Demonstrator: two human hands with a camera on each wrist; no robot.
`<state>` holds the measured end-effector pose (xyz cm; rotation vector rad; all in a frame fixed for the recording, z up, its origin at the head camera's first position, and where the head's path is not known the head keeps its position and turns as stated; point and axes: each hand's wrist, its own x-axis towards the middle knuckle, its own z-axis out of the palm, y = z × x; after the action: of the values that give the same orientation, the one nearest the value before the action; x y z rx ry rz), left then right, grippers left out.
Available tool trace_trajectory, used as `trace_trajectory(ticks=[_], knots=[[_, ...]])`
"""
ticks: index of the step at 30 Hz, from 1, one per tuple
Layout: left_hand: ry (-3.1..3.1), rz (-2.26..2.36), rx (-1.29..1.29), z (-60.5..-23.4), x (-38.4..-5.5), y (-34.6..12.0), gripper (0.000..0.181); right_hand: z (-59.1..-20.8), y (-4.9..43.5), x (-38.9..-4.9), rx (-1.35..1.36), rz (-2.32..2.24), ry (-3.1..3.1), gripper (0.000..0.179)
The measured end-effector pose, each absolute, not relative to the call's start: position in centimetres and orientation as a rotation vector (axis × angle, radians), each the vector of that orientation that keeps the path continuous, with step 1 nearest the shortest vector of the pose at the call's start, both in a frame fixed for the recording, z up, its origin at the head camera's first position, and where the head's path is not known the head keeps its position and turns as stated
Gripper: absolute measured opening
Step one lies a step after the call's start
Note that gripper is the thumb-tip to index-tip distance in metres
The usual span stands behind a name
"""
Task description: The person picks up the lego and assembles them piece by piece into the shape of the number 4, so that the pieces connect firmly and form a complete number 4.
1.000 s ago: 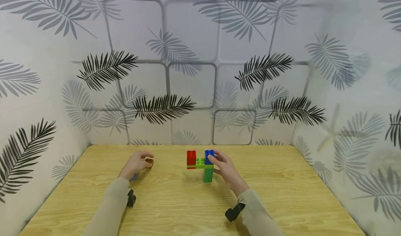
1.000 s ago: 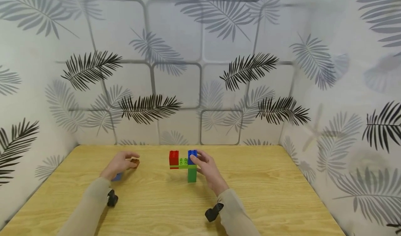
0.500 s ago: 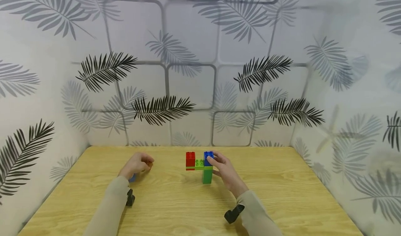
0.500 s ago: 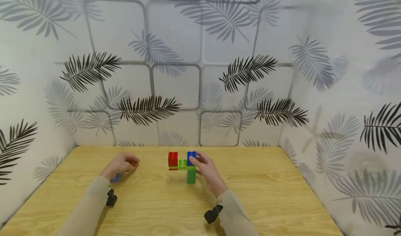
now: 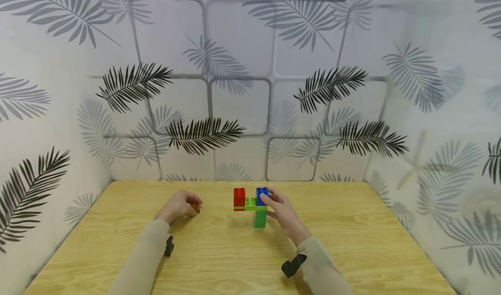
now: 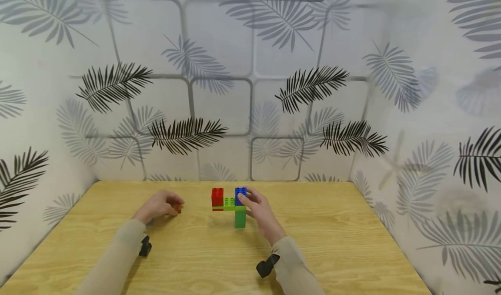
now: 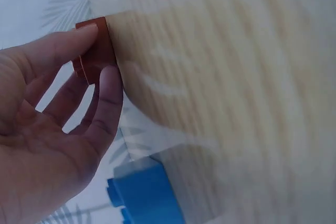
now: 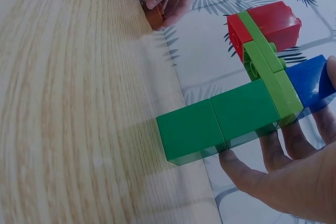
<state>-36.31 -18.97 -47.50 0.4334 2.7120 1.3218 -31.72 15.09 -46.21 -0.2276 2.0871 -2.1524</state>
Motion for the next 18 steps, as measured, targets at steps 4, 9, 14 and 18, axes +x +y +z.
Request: trace_trajectory(ticks=[4, 9, 14, 18], knots=[[2.661, 1.346, 0.429, -47.41, -36.18, -18.34, 0.039, -46.10, 15.14, -31.65, -0.236, -2.152, 2.079, 0.052], [2.644, 1.355, 0.389, -47.49, -36.16, -18.10, 0.043, -46.03, 15.18, -31.56, -0.243, -2.150, 2.068, 0.053], [2.640, 1.382, 0.416, -47.41, -36.19, -18.01, 0.043, -46.05, 15.20, -31.61, -0.248, -2.153, 2.074, 0.056], [2.601, 1.468, 0.407, -47.25, -36.17, -18.07, 0.045, -45.99, 15.18, -31.56, -0.245, -2.157, 2.075, 0.056]])
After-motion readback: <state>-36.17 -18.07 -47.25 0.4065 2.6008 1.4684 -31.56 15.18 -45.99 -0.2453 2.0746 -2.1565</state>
